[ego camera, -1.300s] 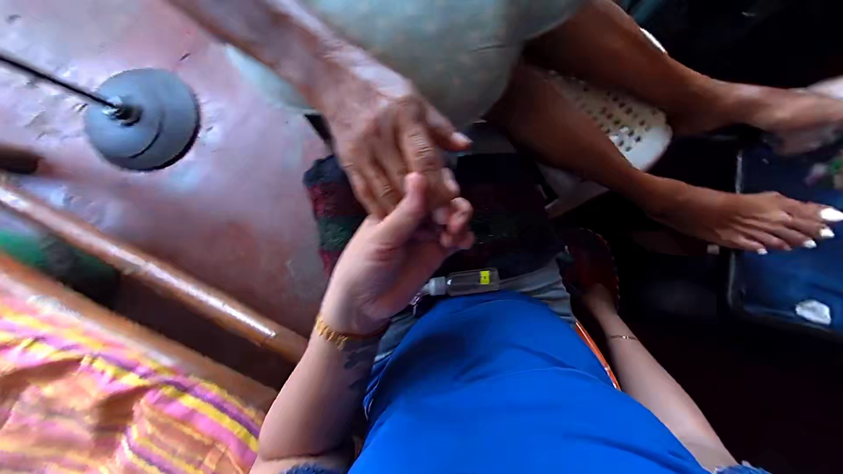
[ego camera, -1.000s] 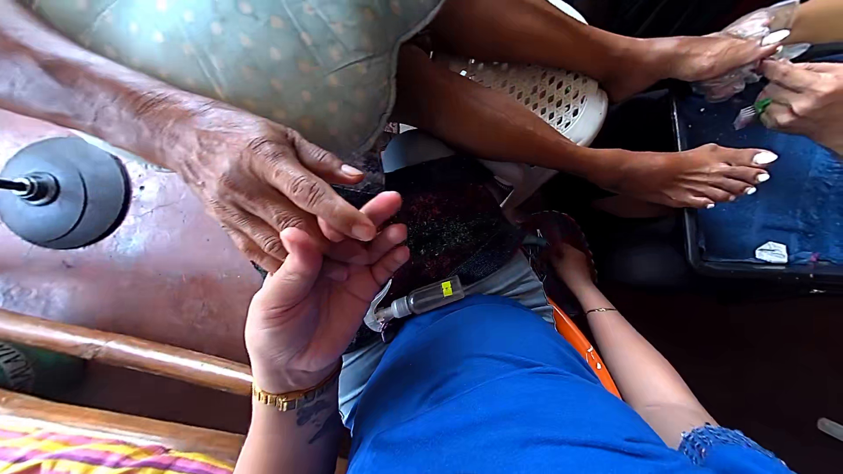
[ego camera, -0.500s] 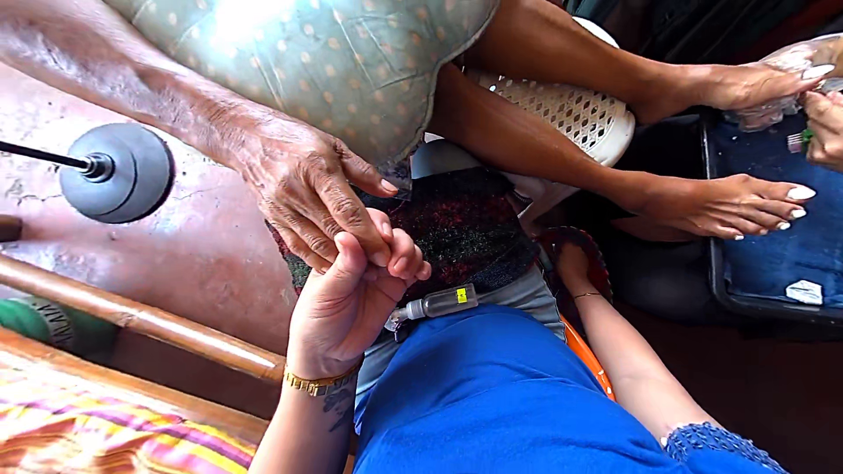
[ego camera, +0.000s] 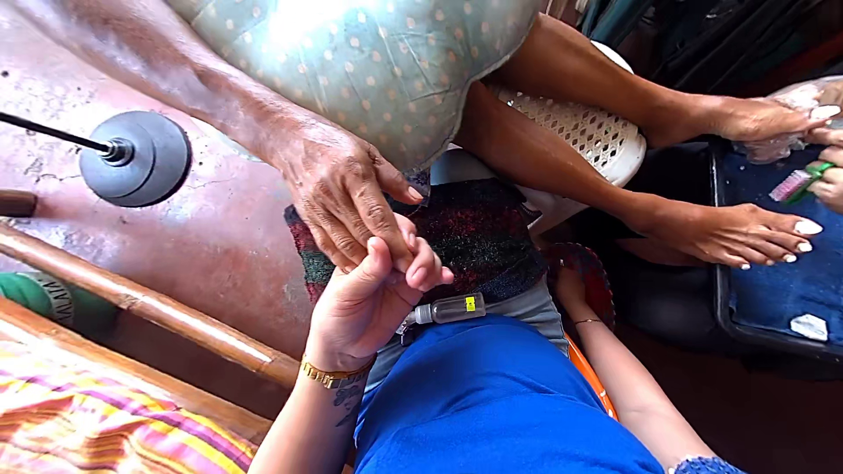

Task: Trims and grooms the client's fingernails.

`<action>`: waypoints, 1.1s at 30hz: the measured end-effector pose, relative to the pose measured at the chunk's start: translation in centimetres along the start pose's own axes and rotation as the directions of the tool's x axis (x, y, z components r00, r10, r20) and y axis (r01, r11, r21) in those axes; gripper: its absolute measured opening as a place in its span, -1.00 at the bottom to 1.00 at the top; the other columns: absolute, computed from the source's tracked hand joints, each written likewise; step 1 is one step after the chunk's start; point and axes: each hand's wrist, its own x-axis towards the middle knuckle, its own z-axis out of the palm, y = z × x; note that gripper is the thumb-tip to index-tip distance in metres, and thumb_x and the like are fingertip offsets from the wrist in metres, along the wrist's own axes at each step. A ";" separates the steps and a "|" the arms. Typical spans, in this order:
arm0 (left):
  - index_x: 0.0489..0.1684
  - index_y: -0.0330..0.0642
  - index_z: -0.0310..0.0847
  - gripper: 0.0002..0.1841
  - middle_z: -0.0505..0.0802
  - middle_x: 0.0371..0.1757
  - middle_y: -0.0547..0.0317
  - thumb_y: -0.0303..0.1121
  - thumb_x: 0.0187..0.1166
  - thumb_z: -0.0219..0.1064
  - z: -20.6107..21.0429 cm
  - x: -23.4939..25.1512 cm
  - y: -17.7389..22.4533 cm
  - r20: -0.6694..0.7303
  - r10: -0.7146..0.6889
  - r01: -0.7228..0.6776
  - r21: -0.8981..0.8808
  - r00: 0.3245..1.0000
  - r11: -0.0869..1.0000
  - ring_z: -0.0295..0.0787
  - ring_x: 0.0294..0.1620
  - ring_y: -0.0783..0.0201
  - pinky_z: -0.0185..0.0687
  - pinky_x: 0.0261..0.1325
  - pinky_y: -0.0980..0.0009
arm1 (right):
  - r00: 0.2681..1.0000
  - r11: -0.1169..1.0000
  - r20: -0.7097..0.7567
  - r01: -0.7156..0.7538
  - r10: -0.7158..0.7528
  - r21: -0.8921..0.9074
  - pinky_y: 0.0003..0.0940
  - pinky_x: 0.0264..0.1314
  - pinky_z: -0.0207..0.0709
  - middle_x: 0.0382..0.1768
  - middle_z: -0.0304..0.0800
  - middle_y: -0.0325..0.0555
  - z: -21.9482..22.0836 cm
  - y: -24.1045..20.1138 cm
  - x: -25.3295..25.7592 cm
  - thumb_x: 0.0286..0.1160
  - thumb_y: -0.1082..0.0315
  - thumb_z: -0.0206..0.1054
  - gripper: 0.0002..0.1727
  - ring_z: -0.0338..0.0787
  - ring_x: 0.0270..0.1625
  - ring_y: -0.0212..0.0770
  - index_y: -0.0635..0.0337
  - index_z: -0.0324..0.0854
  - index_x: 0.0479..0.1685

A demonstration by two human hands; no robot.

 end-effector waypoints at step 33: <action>-0.26 -0.07 0.79 -0.80 0.86 -0.20 0.20 -0.23 0.68 0.30 1.0 0.3 -0.1 -0.043 0.027 -0.027 0.007 0.999 1.000 0.83 -0.05 0.32 0.72 0.24 0.31 | 0.321 -0.246 -0.424 0.470 -0.847 0.848 -0.64 -0.59 0.63 -0.20 0.94 -0.10 -16.0 -15.0 -21.4 0.78 0.36 0.17 -0.69 0.76 -0.57 -0.49 0.16 0.66 0.35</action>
